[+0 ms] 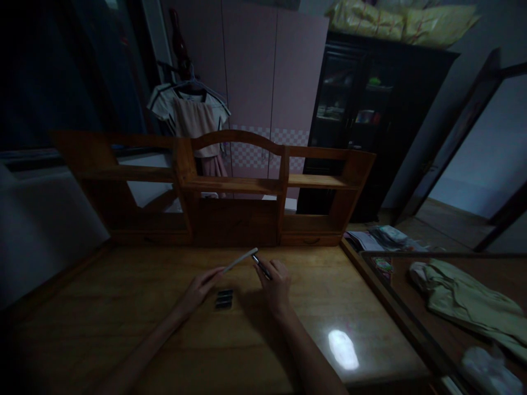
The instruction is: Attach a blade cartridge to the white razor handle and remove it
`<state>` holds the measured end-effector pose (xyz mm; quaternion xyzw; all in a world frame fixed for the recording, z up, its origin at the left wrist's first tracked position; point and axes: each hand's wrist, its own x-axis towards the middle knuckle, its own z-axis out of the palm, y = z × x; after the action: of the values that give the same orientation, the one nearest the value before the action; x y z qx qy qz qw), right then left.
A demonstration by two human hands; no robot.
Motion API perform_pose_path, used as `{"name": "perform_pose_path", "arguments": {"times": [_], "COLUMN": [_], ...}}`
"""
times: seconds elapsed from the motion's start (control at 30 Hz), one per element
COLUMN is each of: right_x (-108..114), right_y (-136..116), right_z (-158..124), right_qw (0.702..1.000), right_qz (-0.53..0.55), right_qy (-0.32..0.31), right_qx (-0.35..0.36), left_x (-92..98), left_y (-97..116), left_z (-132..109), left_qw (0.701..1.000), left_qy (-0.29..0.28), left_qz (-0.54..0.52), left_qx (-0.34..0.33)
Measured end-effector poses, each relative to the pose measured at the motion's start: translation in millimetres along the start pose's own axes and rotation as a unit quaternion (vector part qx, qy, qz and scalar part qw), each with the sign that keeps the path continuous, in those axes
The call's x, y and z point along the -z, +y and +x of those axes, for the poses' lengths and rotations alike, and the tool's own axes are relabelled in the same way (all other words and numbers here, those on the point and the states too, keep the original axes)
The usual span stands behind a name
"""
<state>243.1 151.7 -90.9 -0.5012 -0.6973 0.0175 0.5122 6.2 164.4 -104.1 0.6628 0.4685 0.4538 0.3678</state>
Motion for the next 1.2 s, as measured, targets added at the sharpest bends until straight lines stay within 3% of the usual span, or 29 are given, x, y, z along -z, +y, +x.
{"name": "perform_pose_path", "arguments": {"times": [0.07,0.17,0.3,0.47,0.6,0.77,0.9,1.0,1.1,1.17,1.2], "right_x": [-0.5,-1.2,0.5,3.8,2.8,1.3,2.6,2.5,0.8,-0.6,-1.2], "right_y": [0.3,1.6,2.4,-0.5,-4.6,-6.2,-5.5,-6.2,-7.9,-8.7,-8.8], "right_z": [-0.5,-1.1,0.6,3.5,3.0,1.4,1.3,1.5,1.5,1.4,1.3], "right_qw": [1.0,1.0,0.999,0.997,0.997,0.997,0.996,0.995,0.994,0.993,0.992], "right_qz": [0.002,0.017,0.045,0.071,0.076,0.082,0.09,0.096,0.11,0.117,0.117], "right_qy": [0.001,0.01,0.021,0.012,0.008,0.003,0.003,-0.003,-0.018,-0.028,-0.032], "right_qx": [0.004,0.014,0.01,-0.01,-0.011,-0.008,-0.014,-0.02,-0.021,-0.022,-0.024], "left_x": [-1.4,2.8,22.6,41.1,40.1,39.6,47.0,51.7,46.6,36.1,29.3], "left_y": [-2.8,-8.7,-9.2,-0.9,8.6,25.9,20.7,13.8,19.4,27.4,30.7], "left_z": [1.1,6.3,1.6,-56.4,-103.6,-106.6,-96.1,-90.0,-77.7,-66.3,-60.7], "left_qw": [1.0,0.994,0.956,0.902,0.874,0.857,0.857,0.866,0.888,0.918,0.933], "left_qy": [-0.018,0.024,0.057,0.043,0.011,-0.043,-0.08,-0.079,-0.039,-0.024,-0.046], "left_qz": [0.02,0.103,0.282,0.413,0.478,0.486,0.465,0.453,0.437,0.393,0.357], "left_qx": [-0.003,0.008,0.048,0.117,0.089,0.167,0.208,0.195,0.14,0.058,0.005]}}
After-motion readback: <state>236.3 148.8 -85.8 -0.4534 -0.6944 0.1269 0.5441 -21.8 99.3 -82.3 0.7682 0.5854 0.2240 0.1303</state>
